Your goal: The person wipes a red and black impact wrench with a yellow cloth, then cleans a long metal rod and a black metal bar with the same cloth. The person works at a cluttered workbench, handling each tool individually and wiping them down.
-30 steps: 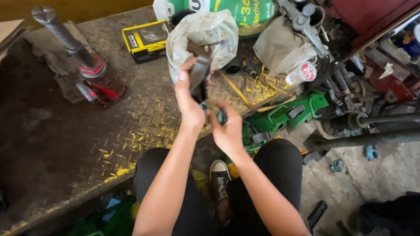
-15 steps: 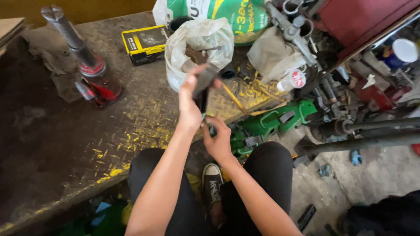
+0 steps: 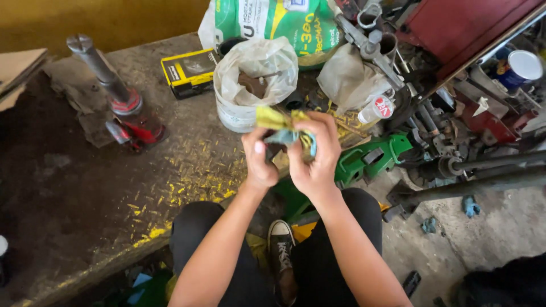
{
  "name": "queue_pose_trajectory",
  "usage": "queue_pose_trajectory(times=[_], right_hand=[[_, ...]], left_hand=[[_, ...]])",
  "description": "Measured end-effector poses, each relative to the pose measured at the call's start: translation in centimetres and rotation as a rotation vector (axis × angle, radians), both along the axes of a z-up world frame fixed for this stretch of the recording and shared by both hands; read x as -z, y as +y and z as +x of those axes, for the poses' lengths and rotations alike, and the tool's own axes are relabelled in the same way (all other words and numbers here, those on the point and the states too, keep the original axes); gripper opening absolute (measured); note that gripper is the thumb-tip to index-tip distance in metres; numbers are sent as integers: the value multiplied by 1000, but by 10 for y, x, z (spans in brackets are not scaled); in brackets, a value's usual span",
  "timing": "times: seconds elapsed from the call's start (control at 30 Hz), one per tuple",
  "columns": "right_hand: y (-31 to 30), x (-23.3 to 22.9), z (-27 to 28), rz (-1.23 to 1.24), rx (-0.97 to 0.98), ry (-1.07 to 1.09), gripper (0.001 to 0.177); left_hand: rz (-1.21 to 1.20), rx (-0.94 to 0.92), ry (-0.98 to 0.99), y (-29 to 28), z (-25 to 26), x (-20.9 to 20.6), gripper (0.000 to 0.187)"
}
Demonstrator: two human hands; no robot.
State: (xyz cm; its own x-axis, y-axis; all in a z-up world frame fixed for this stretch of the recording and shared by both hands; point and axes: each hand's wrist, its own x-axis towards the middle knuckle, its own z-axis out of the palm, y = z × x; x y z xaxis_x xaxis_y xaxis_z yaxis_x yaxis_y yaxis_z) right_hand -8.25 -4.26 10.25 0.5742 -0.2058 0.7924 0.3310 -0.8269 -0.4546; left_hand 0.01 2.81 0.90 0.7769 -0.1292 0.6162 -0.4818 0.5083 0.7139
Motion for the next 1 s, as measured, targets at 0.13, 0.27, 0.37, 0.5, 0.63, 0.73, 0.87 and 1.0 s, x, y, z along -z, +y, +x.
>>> queue_pose_trajectory(times=[0.13, 0.27, 0.37, 0.5, 0.63, 0.73, 0.87, 1.0], right_hand=[[-7, 19, -2, -1, -14, 14, 24], [-22, 35, -11, 466, -72, 49, 20], [-38, 43, -21, 673, -119, 106, 22], [-42, 59, -34, 472, -41, 299, 31], [-22, 53, -36, 543, -216, 164, 41], [-20, 47, -33, 552, -274, -11, 53], [-50, 46, -23, 396, -293, 153, 42], [-48, 19, -2, 583, -529, 99, 43]], left_hand=[[25, -68, -77, 3, -10, -7, 78], [90, 50, -55, 15, -29, -26, 89], [70, 139, -48, 21, -34, -39, 94], [26, 260, -45, 30, -37, -48, 99], [51, 289, -42, 31, -33, -40, 101], [105, 271, -62, 31, -32, -31, 101], [92, 260, -82, 33, -32, -31, 97], [118, 201, -103, 31, -25, -25, 91]])
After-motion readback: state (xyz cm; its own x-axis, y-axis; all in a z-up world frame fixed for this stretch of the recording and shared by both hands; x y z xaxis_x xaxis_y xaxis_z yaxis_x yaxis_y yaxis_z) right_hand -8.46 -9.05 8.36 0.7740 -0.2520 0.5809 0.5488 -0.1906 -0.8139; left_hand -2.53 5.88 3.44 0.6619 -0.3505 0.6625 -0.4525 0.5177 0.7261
